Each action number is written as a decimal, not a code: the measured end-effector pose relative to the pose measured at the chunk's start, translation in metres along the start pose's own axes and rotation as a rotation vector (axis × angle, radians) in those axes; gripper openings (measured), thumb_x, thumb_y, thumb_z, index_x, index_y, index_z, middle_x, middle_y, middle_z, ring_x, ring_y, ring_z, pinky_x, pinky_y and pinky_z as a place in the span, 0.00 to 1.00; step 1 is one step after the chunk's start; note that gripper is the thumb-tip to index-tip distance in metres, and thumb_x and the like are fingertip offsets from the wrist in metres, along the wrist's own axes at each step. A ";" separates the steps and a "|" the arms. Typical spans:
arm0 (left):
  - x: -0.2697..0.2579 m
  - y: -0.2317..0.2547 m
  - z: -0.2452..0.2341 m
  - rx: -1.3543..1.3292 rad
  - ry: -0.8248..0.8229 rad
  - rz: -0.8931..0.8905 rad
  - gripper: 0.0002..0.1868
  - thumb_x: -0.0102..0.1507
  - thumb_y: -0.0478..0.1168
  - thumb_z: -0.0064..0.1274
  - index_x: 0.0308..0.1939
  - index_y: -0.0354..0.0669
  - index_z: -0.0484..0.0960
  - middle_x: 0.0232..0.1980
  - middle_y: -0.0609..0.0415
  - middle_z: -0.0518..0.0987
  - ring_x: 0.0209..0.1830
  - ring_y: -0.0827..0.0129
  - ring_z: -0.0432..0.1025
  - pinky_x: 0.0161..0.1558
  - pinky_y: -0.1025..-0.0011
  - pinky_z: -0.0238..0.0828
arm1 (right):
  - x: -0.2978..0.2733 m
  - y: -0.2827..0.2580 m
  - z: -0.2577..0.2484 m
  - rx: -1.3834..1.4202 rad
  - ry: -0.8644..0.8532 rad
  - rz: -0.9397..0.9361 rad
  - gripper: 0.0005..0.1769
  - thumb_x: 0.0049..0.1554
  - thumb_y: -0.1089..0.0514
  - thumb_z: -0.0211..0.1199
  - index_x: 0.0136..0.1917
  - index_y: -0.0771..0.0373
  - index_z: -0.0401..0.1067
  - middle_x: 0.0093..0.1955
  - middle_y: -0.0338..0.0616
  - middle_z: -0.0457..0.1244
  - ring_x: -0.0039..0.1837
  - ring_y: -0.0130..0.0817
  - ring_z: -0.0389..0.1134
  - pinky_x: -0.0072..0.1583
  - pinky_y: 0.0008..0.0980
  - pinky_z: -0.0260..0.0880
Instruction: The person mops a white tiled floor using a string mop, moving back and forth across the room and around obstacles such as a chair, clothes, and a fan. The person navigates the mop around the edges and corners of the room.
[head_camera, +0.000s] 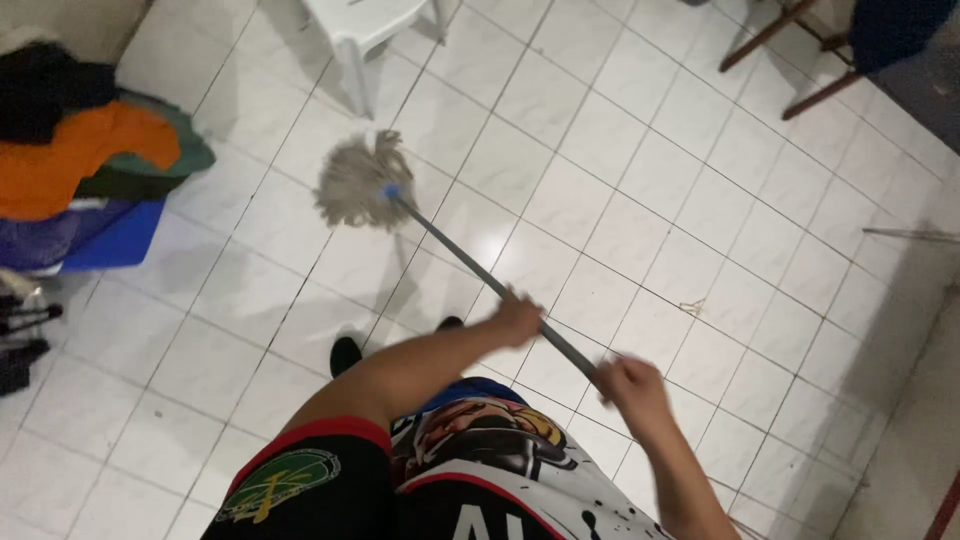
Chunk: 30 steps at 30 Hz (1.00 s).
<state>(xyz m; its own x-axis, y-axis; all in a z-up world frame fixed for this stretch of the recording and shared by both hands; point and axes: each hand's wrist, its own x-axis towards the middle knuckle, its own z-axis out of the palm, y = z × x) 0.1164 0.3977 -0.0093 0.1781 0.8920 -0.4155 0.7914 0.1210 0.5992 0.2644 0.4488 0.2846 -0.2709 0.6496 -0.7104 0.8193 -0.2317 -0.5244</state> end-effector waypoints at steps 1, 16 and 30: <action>-0.012 0.029 -0.029 0.003 -0.005 0.010 0.17 0.69 0.54 0.49 0.52 0.49 0.82 0.51 0.50 0.81 0.64 0.49 0.67 0.72 0.24 0.35 | -0.019 0.003 -0.012 0.006 0.008 0.006 0.19 0.63 0.55 0.57 0.34 0.67 0.74 0.32 0.49 0.65 0.35 0.38 0.67 0.38 0.36 0.72; 0.022 -0.056 -0.047 -0.105 -0.107 0.067 0.12 0.63 0.43 0.59 0.50 0.51 0.84 0.64 0.48 0.70 0.80 0.24 0.38 0.71 0.24 0.43 | 0.042 0.015 0.054 0.052 0.112 -0.490 0.21 0.56 0.65 0.60 0.23 0.59 0.64 0.28 0.40 0.67 0.26 0.25 0.56 0.27 0.25 0.58; 0.079 -0.089 -0.138 -0.107 -0.080 0.445 0.09 0.64 0.48 0.55 0.41 0.49 0.83 0.48 0.46 0.80 0.60 0.47 0.74 0.63 0.44 0.66 | 0.058 -0.119 0.008 0.160 0.115 -0.039 0.17 0.54 0.55 0.61 0.28 0.68 0.75 0.22 0.51 0.61 0.31 0.40 0.63 0.36 0.37 0.63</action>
<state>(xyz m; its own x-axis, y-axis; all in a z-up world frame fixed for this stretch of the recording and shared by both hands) -0.0204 0.5180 -0.0011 0.5343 0.8317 -0.1511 0.5642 -0.2178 0.7964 0.1473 0.5083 0.3020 -0.2344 0.7366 -0.6344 0.7163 -0.3104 -0.6250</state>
